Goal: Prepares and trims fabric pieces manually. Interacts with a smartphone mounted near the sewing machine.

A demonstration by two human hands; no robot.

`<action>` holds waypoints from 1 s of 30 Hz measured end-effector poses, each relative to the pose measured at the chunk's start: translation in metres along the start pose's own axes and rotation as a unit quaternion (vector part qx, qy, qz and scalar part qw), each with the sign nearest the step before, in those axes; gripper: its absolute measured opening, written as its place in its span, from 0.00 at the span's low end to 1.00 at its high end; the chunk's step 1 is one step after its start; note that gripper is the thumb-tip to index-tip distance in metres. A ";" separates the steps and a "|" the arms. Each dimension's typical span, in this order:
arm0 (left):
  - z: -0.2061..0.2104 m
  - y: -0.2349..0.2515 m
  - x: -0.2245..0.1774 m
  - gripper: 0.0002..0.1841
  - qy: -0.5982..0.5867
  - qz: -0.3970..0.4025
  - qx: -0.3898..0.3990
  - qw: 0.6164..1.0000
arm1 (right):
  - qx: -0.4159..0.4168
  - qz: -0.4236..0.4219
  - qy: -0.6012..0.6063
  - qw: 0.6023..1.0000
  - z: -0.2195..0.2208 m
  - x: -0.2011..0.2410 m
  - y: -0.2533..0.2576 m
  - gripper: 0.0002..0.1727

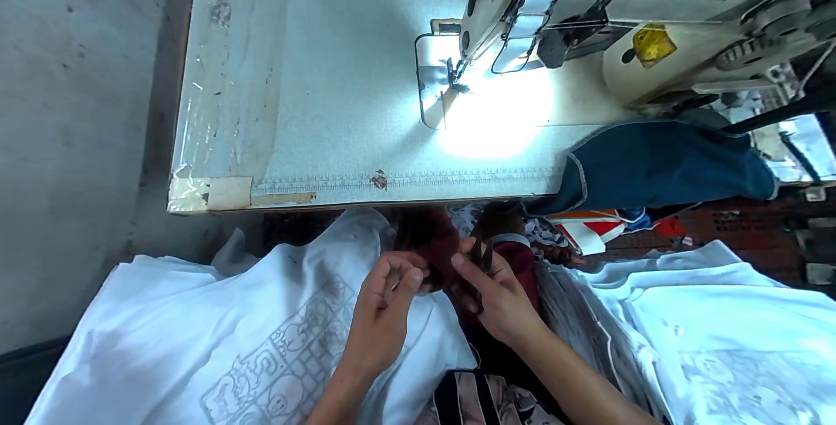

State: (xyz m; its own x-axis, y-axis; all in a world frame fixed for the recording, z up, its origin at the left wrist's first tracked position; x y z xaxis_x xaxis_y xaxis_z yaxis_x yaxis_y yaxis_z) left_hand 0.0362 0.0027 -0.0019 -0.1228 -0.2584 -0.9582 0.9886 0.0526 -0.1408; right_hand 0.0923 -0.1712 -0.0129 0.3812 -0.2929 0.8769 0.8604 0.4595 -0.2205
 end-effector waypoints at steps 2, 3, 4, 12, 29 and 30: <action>0.003 0.000 0.002 0.06 -0.037 -0.022 -0.026 0.999 | 0.011 -0.016 -0.013 1.000 0.000 -0.003 0.001 0.07; 0.006 0.000 0.003 0.08 -0.046 -0.037 -0.040 0.997 | 0.017 -0.026 -0.026 0.999 0.000 -0.006 0.001 0.07; 0.008 0.000 0.003 0.10 -0.046 -0.052 -0.055 0.996 | 0.026 -0.035 -0.038 0.998 -0.001 -0.008 0.001 0.07; 0.001 -0.001 -0.001 0.06 0.105 -0.046 -0.013 0.993 | 0.013 -0.007 0.004 1.000 -0.002 -0.012 -0.001 0.09; -0.002 -0.002 0.002 0.07 0.201 0.066 0.107 0.972 | -0.087 0.054 0.045 0.994 0.003 -0.001 0.010 0.09; -0.004 -0.001 0.002 0.07 0.192 0.066 0.108 0.973 | -0.085 0.047 0.043 0.994 0.003 -0.001 0.010 0.09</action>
State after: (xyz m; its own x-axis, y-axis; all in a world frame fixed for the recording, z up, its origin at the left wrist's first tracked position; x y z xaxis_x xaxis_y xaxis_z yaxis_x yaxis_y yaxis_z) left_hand 0.0348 0.0063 -0.0043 0.0247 0.1194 -0.9925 0.9879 -0.1548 0.0059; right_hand 0.0997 -0.1639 -0.0153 0.4840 -0.3295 0.8107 0.8616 0.3413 -0.3757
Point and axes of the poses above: each hand's wrist, its own y-axis towards the middle knuckle, its own z-axis out of the palm, x = y × z, the point moved 2 cm from there along y, towards the middle knuckle, and after that the axes turned 1 degree about x, right-handed, at the moved point
